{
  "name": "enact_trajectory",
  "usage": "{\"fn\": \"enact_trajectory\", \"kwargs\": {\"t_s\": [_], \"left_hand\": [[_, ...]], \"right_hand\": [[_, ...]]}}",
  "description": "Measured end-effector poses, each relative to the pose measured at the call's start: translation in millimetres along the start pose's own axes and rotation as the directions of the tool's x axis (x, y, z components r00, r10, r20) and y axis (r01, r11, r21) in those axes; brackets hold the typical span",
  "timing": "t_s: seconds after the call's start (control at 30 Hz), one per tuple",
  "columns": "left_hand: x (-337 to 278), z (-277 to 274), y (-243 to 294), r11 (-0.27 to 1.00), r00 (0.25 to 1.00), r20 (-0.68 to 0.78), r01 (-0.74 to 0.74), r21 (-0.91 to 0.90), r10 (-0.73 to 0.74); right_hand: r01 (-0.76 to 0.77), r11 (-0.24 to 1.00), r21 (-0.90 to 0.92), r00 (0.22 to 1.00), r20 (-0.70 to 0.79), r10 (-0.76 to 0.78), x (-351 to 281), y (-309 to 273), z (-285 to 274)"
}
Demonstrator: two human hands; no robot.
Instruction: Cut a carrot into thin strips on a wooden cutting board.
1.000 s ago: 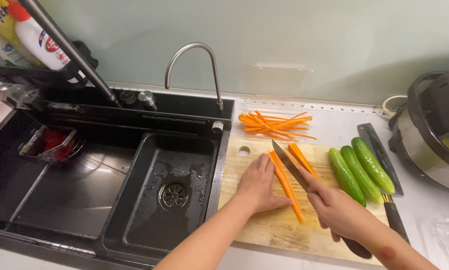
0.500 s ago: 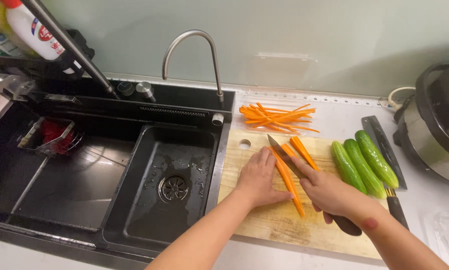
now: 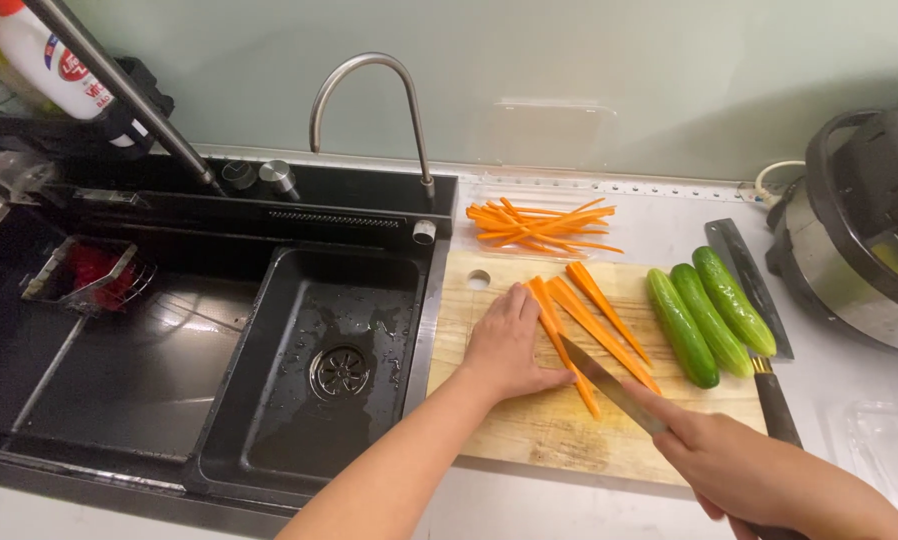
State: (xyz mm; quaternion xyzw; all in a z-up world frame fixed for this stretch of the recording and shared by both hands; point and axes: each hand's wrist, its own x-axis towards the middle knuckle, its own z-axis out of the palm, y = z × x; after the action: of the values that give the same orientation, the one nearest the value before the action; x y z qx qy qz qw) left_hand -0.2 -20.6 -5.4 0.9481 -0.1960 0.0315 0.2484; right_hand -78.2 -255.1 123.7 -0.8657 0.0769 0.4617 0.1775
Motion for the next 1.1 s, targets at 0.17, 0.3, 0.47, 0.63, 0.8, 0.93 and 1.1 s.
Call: {"fn": "enact_trajectory", "kwargs": {"t_s": [0.17,0.3,0.47,0.63,0.8,0.93,1.1], "left_hand": [[-0.5,-3.5,2.1,1.0,1.0,0.009,0.015,-0.015,-0.014],[0.6,0.4,-1.1,1.0,1.0,0.02,0.014,-0.001,-0.014],[1.9,-8.9,-0.2,1.0,0.999,0.042,0.022,-0.017,-0.021],[2.6,2.3,-20.9,0.98,0.997,-0.002,0.08,-0.181,-0.082],[24.4,11.7,-34.4,0.971,0.961,-0.226,0.114,-0.209,-0.161],[47.3,4.5,-31.4,0.955,0.937,-0.201,0.26,-0.143,-0.286],[64.4,4.6,-31.8,0.896,0.898,-0.075,0.423,-0.134,-0.434]], "right_hand": [[0.19,0.982,-0.021,0.981,-0.026,-0.19,20.5,46.1,10.1],[0.161,0.987,0.005,0.986,-0.047,-0.161,9.8,42.6,5.9],[0.116,0.991,0.059,0.99,-0.087,-0.111,-3.4,30.5,-5.3],[0.088,0.991,0.098,0.991,-0.111,-0.077,-8.2,14.5,-14.7],[0.112,0.975,0.192,0.984,-0.156,-0.083,7.0,-42.1,-14.6],[0.165,0.977,0.138,0.964,-0.233,-0.129,19.3,-66.5,-17.7],[0.169,0.981,0.1,0.965,-0.219,-0.144,26.6,-74.9,-19.1]]}}
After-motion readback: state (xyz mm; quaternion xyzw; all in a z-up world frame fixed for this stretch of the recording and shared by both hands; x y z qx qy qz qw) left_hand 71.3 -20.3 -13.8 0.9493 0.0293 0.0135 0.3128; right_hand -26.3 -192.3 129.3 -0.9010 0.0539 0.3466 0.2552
